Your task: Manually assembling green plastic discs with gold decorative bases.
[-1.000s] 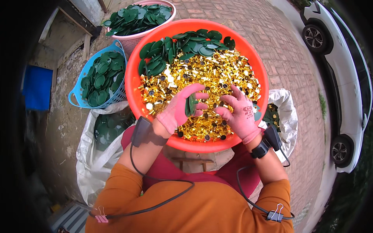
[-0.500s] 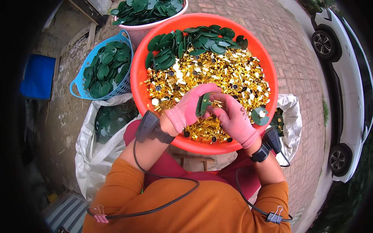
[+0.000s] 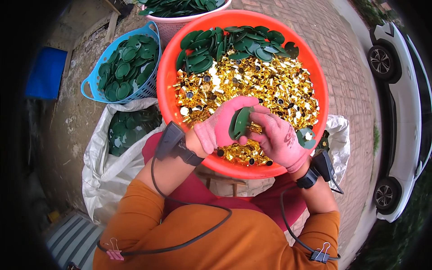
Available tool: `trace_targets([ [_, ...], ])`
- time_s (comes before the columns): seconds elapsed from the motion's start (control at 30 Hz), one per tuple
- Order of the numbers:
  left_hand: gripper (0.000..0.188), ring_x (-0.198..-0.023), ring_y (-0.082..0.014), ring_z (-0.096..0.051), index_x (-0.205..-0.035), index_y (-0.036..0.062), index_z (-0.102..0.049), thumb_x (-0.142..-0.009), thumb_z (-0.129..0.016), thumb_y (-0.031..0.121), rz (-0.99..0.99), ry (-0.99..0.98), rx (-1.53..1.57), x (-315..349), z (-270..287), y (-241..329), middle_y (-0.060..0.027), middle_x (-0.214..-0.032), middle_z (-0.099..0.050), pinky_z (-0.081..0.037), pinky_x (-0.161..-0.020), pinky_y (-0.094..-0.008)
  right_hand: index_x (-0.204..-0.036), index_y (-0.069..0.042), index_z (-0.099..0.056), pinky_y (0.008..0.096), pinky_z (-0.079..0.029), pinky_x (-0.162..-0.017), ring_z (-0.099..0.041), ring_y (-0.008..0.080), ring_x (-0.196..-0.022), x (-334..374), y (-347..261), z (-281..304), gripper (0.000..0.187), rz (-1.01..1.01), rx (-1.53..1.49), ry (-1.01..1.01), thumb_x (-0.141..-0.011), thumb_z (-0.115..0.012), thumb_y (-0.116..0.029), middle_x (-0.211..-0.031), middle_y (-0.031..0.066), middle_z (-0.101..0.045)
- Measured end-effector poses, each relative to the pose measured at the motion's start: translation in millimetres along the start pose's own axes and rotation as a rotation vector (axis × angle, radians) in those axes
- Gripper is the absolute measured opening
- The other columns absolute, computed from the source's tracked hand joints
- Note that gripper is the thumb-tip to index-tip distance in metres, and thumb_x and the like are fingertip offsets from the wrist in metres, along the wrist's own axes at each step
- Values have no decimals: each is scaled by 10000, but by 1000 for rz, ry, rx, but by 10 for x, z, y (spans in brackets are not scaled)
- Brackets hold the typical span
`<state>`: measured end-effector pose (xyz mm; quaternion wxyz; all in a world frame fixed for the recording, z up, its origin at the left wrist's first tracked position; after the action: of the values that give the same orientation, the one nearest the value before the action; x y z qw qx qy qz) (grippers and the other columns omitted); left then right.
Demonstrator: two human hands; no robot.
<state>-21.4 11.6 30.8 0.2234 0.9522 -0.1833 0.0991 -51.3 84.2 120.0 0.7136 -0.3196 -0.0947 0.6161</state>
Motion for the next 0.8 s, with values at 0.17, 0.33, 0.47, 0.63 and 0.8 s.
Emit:
trace_targets([
  [0.17,372,-687,-186,-675,-1256,20,-521,-1008,-428,280,-19,-89,84,-10,13,6,-108,-1196,-645,-537,-443,-243,-1218,1,-594,407,-500,-938,-592,351,-1179,122,183,-46,412,-123,-238,29,-890,-695,-227,-1162,181,-637],
  [0.33,337,-681,-180,-670,-1256,33,-510,-1008,-431,247,-84,-23,15,42,0,62,-111,-1166,-645,-509,-414,-248,-1214,-16,-591,404,-522,-851,-636,363,-1035,30,59,-42,400,-42,-18,70,-864,-697,-177,-1093,169,-657],
  [0.47,354,-836,-167,-651,-1242,46,-530,-996,-462,290,-112,132,-169,83,85,97,-102,-1230,-612,-501,-520,-278,-1176,-3,-581,405,-518,-785,-643,357,-937,-126,-82,-122,324,-169,134,-41,-889,-660,-131,-1008,179,-653],
  [0.63,540,-1076,-219,-574,-1432,44,-410,-961,-515,285,-748,245,-1149,264,-160,251,-145,-1249,-567,-446,-962,-332,-1008,-35,-595,236,-391,-473,-538,113,-543,298,377,-497,258,-916,-949,-66,-973,-614,-290,-784,40,-625],
  [0.8,540,-795,-216,-616,-1346,36,-481,-919,-571,354,-277,251,-608,97,78,75,-99,-1125,-588,-481,-636,-334,-957,-27,-608,211,-368,-437,-500,60,-505,392,405,-525,310,-1046,-856,-40,-963,-610,-336,-717,15,-593],
])
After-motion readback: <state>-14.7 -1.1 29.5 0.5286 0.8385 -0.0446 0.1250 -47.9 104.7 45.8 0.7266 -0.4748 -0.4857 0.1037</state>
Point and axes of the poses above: each hand's wrist, its own x-axis away from the middle knuckle, its own z-axis out of the back of the hand, y = z × x, the point moved 8 cm from there along -x, towards the middle knuckle
